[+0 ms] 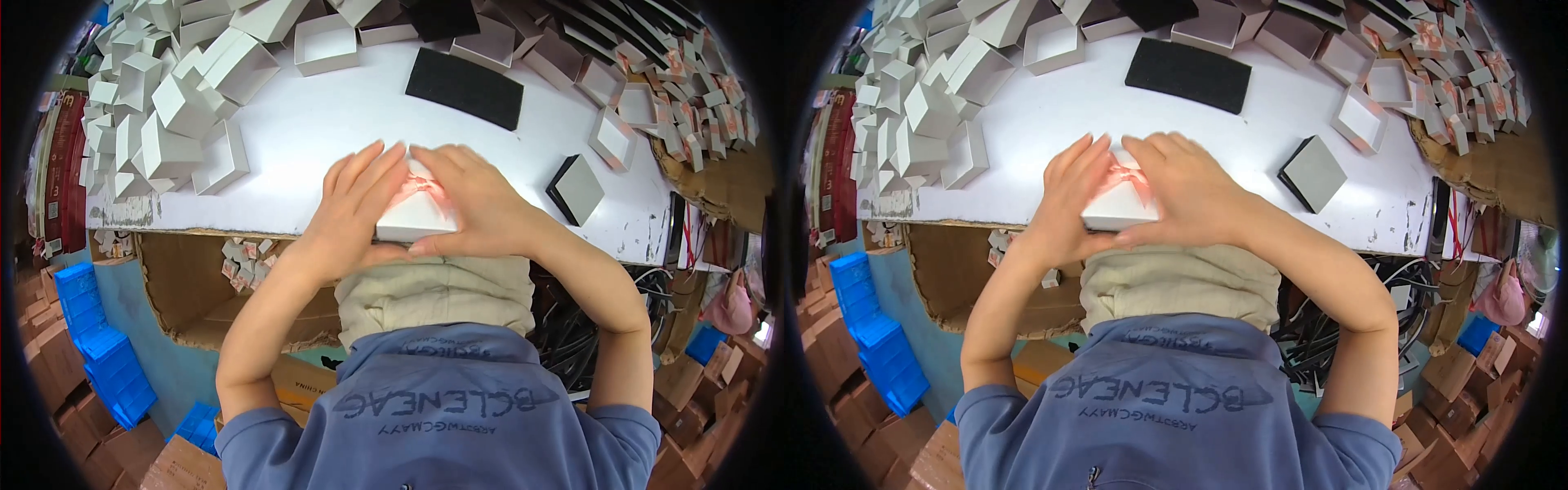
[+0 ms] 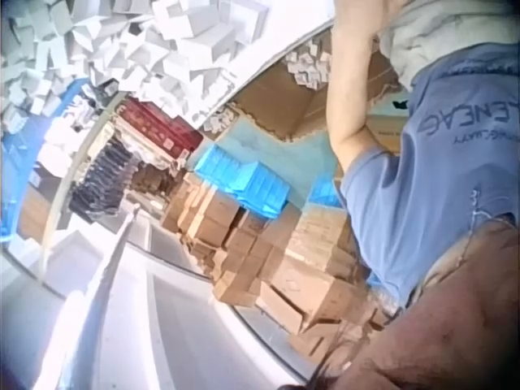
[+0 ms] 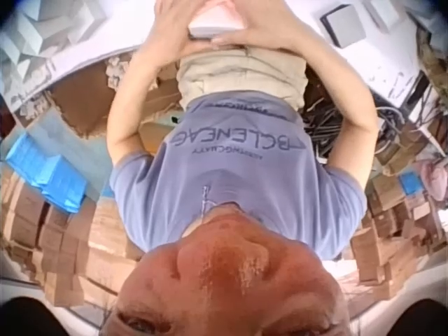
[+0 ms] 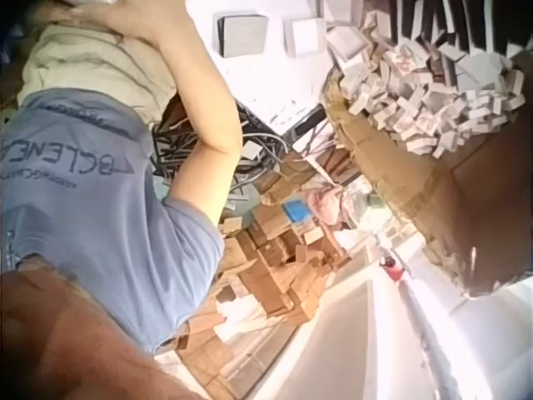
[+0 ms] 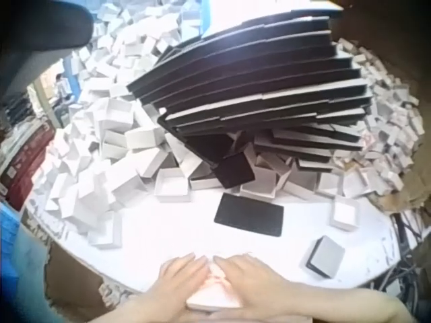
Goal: The person is assembling and packaging small gift boxes with decorative ribbons and internal inserts.
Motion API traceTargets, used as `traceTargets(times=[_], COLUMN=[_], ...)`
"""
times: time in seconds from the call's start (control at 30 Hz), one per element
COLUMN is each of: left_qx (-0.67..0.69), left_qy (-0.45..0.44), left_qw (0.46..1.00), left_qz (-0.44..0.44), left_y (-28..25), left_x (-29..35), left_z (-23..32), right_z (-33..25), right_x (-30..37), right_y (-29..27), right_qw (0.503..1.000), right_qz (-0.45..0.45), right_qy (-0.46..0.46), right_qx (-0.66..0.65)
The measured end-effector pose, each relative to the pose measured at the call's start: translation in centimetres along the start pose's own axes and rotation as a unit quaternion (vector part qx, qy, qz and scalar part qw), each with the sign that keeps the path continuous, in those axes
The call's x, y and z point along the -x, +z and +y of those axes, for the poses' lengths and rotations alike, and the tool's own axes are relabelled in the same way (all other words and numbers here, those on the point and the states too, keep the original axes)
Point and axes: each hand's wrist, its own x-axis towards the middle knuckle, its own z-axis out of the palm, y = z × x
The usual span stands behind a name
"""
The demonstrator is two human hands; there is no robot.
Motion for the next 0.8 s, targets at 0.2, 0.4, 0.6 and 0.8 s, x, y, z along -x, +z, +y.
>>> traceTargets(times=[0.2, 0.4, 0.6, 0.8], left_qx=[0.171, 0.298, -0.196, -0.259], left_qy=[-0.05, -0.42, -0.367, -0.295], left_qw=[0.977, 0.856, 0.904, 0.914], left_qz=[0.12, -0.034, 0.095, 0.102], left_y=[-0.8, -6.5, -9.4, -7.1], left_x=[5.3, 12.2, 9.1, 7.9], left_z=[1.8, 1.6, -3.1, -5.5], right_z=[-2.8, -1.8, 6.2, 4.6], right_x=[-0.9, -1.8, -5.7, -4.1], right_y=[-0.1, -0.3, -3.8, -4.3], right_qw=[0.914, 0.981, 0.969, 0.964], right_qz=[-0.194, -0.066, 0.137, 0.116], right_qy=[0.034, -0.057, 0.147, 0.179], right_qx=[-0.354, -0.176, 0.14, 0.16])
